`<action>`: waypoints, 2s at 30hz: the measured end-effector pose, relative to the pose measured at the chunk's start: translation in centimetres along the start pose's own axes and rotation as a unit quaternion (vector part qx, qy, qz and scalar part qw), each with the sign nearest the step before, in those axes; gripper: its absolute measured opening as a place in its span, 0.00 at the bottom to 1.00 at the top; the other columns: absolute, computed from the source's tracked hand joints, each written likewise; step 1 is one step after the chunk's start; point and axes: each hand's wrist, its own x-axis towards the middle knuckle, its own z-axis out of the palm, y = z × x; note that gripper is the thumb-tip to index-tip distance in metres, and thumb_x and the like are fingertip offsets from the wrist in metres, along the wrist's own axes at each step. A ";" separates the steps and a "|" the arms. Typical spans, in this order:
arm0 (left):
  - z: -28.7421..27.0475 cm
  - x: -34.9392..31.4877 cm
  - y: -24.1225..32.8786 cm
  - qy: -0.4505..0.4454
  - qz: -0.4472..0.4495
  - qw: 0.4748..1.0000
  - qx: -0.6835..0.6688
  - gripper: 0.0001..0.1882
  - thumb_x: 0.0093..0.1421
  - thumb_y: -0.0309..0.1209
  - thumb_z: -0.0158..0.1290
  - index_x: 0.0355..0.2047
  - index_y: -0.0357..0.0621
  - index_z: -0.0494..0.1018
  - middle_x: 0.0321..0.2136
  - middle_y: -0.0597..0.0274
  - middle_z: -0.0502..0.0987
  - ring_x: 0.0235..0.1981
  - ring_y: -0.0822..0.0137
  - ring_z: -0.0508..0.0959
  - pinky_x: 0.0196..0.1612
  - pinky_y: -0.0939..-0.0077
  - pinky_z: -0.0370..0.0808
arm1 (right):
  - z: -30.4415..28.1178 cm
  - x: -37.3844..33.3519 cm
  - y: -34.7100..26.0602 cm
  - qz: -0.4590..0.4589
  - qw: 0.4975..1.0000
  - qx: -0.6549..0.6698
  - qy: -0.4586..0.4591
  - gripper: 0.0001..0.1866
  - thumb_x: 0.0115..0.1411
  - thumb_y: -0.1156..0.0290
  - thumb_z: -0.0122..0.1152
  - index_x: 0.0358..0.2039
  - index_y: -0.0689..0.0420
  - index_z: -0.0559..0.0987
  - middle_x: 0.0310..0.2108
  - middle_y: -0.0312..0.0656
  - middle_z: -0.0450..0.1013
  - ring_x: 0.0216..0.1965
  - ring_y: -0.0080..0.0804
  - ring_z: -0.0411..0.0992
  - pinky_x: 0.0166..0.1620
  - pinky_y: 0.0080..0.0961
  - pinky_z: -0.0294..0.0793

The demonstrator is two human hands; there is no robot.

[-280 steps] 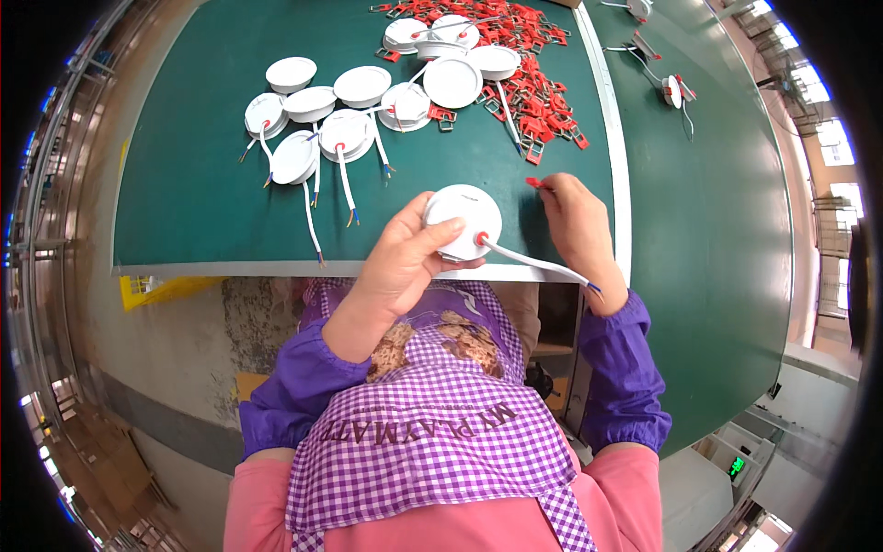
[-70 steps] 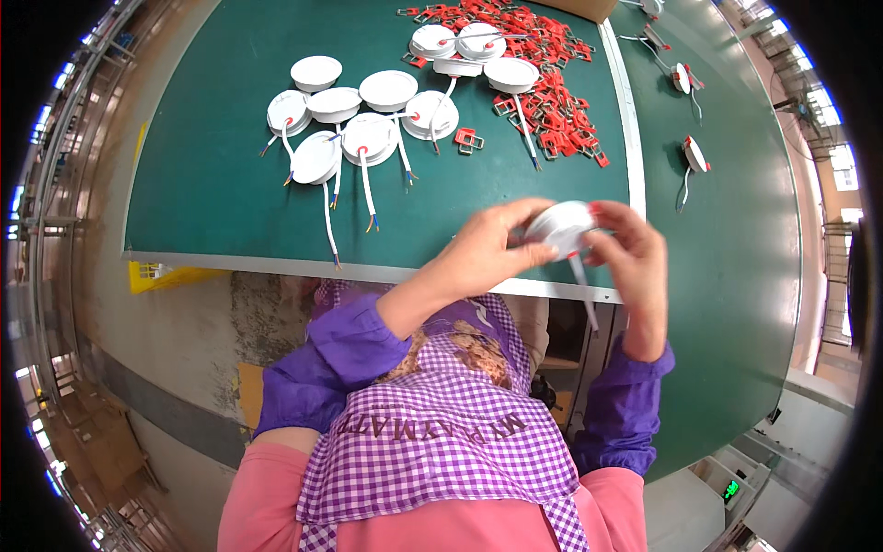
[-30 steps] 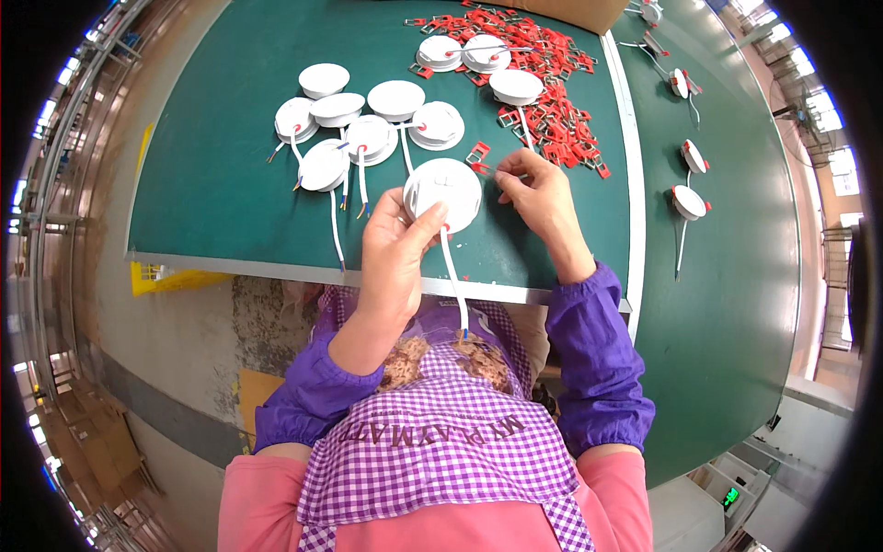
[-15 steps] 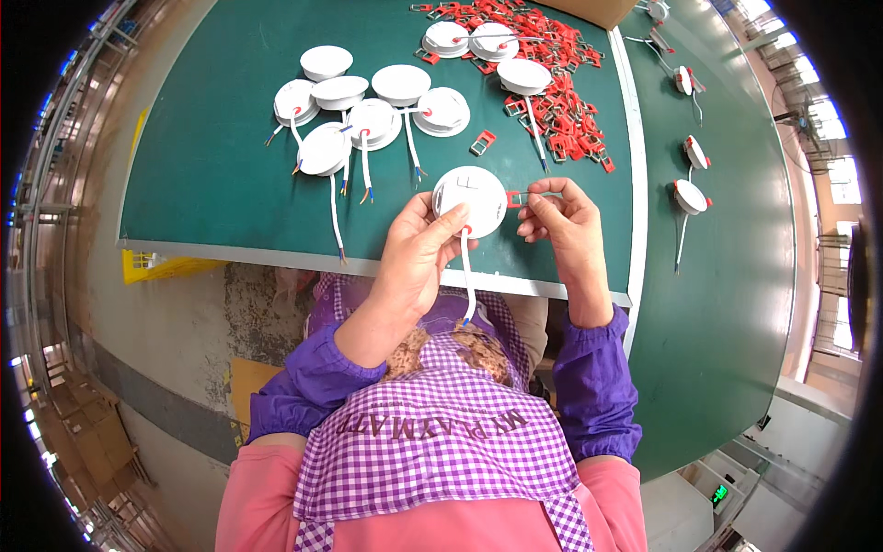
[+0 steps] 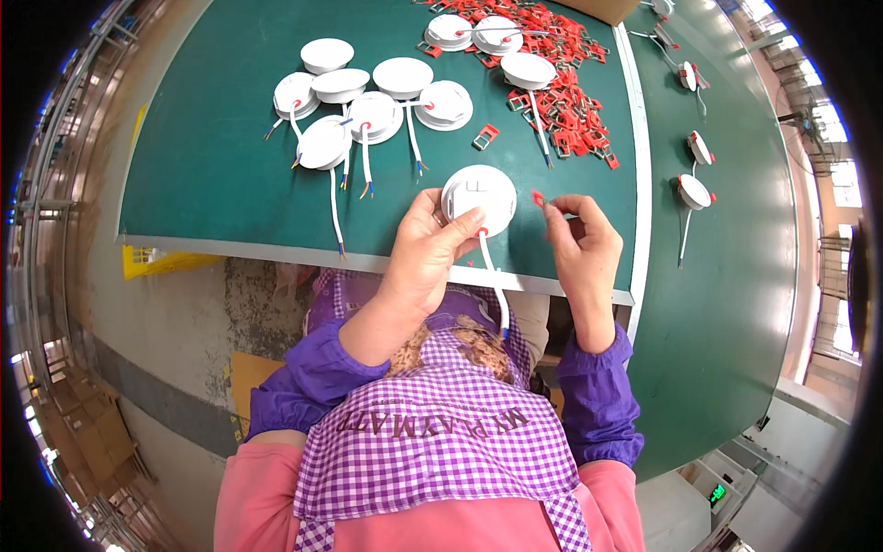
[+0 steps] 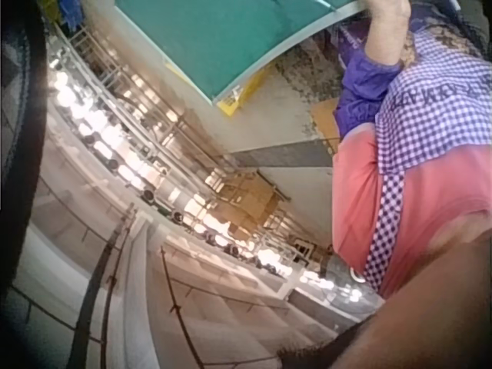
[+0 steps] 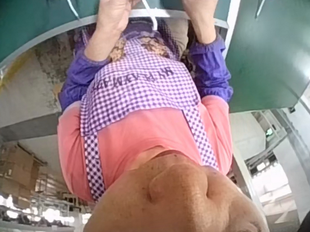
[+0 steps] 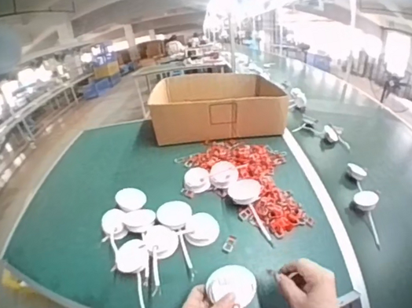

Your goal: The person assembles circular LED panel lights by attaching red spring clips and managing electrical wires by hand.

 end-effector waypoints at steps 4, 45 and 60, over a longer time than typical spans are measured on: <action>0.4 0.0 -0.6 -0.014 0.069 0.997 0.020 0.17 0.59 0.23 0.55 0.48 0.37 0.64 0.43 0.58 0.74 0.43 0.71 0.76 0.48 0.74 0.73 | 1.4 -1.4 -2.4 0.070 0.970 0.230 0.031 0.05 0.58 0.78 0.59 0.34 0.66 0.76 0.25 0.43 0.77 0.25 0.23 0.77 0.28 0.18 0.73; 0.2 -0.9 0.6 -0.122 0.180 0.976 -0.002 0.25 0.57 0.20 0.55 0.53 0.37 0.60 0.47 0.58 0.70 0.48 0.71 0.72 0.52 0.74 0.71 | 2.7 -0.2 -2.5 0.224 0.841 0.460 -0.175 0.20 0.60 0.64 0.60 0.46 0.65 0.72 0.32 0.43 0.77 0.26 0.25 0.76 0.27 0.17 0.74; -1.7 -1.8 1.9 -0.080 0.088 0.983 0.139 0.19 0.56 0.24 0.56 0.47 0.35 0.67 0.37 0.63 0.75 0.38 0.76 0.75 0.41 0.82 0.73 | 7.3 8.3 -0.3 -0.165 0.963 -0.191 -0.099 0.05 0.49 0.76 0.55 0.28 0.62 0.71 0.30 0.50 0.72 0.31 0.50 0.74 0.36 0.42 0.74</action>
